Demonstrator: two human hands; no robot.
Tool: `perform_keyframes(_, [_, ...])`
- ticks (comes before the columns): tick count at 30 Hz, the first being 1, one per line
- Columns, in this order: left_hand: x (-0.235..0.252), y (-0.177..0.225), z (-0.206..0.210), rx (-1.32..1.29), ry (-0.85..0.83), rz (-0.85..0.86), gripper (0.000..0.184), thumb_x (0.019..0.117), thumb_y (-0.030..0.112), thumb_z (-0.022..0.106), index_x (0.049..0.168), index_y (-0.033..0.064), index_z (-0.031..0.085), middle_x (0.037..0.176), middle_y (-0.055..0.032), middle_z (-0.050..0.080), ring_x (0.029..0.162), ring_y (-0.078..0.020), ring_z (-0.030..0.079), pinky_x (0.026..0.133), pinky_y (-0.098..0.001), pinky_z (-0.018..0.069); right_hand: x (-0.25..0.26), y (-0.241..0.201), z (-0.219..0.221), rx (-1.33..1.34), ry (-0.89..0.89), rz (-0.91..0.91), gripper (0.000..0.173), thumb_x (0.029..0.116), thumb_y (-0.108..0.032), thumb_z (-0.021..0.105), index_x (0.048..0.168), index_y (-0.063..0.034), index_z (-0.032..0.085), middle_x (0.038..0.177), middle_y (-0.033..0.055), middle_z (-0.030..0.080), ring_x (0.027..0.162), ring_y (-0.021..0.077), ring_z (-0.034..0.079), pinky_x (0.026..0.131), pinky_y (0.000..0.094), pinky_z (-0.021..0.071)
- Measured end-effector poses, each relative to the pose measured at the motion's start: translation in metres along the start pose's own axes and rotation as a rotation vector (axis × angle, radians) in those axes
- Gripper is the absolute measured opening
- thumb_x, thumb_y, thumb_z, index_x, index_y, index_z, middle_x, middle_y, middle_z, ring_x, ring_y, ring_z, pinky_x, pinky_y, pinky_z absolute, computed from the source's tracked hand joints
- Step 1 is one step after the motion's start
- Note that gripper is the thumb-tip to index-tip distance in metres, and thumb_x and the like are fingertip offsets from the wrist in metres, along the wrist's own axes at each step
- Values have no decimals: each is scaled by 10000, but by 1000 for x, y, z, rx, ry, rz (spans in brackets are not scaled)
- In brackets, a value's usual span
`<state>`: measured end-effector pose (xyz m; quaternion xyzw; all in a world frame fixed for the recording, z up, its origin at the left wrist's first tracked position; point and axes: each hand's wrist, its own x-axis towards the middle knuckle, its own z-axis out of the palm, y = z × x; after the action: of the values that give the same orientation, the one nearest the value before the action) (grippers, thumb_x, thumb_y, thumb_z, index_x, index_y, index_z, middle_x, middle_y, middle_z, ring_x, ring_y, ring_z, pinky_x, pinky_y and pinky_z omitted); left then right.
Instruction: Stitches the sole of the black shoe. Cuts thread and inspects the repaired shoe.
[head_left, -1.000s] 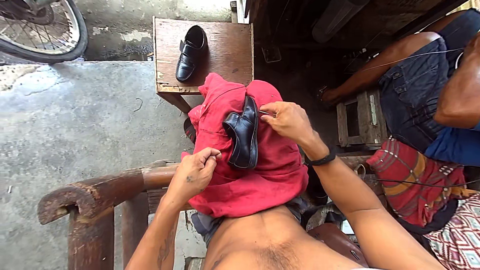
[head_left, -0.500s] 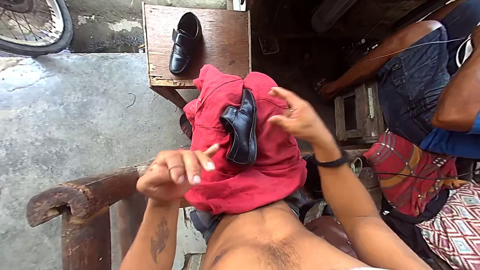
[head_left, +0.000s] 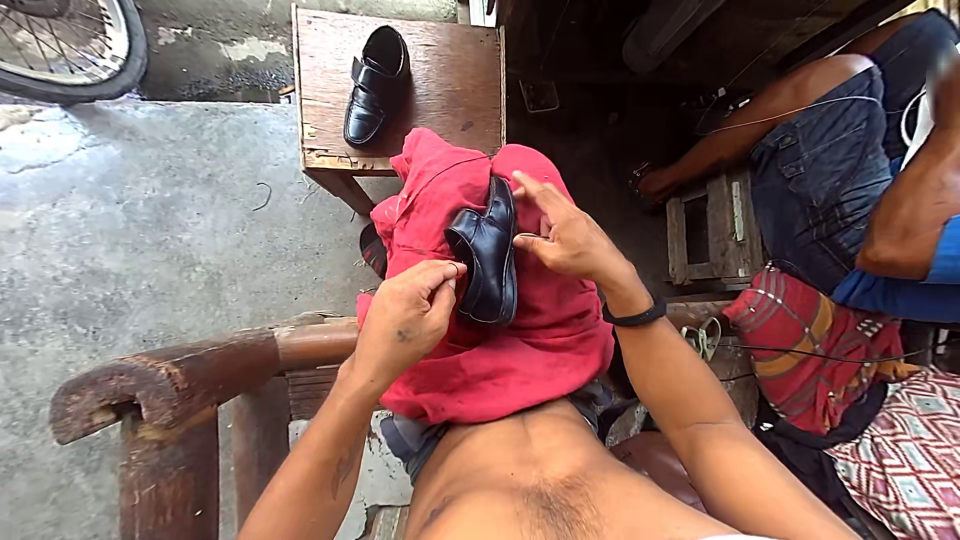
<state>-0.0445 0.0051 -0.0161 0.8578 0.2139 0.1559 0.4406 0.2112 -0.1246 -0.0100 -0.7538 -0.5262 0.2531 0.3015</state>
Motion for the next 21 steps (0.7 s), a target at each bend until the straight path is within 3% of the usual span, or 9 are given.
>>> perform_keyframes(2, [1,-2,0,50,-16,19,270,1020,141,516,1150,103,750,1208,-6,721,1114,-56,668,964,-283,554,14,1,-6,-50,-117,112,592,972,-269,714,1509,-143,501,904,44,674,734,202,630,712,463,560])
perform_keyframes(4, [1,-3,0,64,-17,28,268,1021,142,515,1149,106,749,1206,-3,721,1116,-56,667,964,-281,554,15,3,-12,-112,-184,195,276,1031,-316,614,1238,-158,707,789,43,663,734,202,624,727,488,527])
perform_keyframes(6, [2,-2,0,63,-7,30,268,1021,146,518,1150,107,749,1213,0,717,1128,-56,661,974,-283,550,-2,21,-9,-105,-82,97,262,1055,-362,570,978,-174,735,731,16,640,654,161,607,615,431,513])
perform_keyframes(8, [1,-3,1,78,9,40,266,1016,140,521,1145,103,751,1237,-8,708,1164,-70,651,1001,-294,542,-12,31,-6,89,54,25,234,1059,-293,576,966,-156,742,812,13,653,601,120,564,549,341,488])
perform_keyframes(10, [2,-4,1,112,24,48,278,1010,125,526,1165,91,754,1266,-34,698,1186,-107,648,1015,-317,537,-14,21,-11,553,88,2,245,1078,-122,464,1015,-71,695,1128,63,671,554,72,507,486,220,463])
perform_keyframes(12, [3,-4,4,213,12,30,305,1024,129,508,1216,84,740,1297,-62,695,1194,-171,663,1005,-385,548,-15,4,-10,994,136,1,319,1127,-184,323,1010,-71,597,1175,118,698,459,37,472,420,182,423])
perform_keyframes(15, [5,-1,10,382,-27,13,318,1041,116,486,1260,64,711,1305,-120,688,1150,-289,693,899,-515,578,-13,-17,-2,464,241,100,190,1094,-197,488,1098,-66,625,746,42,615,450,105,457,403,240,408])
perform_keyframes(18, [6,3,11,474,-45,15,303,1044,116,492,1248,65,711,1230,-140,712,1048,-331,724,795,-540,595,-23,-24,17,-123,195,231,437,877,-476,796,1069,-118,637,837,82,568,634,236,536,522,433,453])
perform_keyframes(21, [0,0,9,503,-44,19,289,1045,147,497,1205,64,723,985,-141,710,817,-329,714,631,-521,565,-13,-19,26,-205,205,253,489,831,-541,810,952,-102,631,882,95,582,719,264,570,578,469,459])
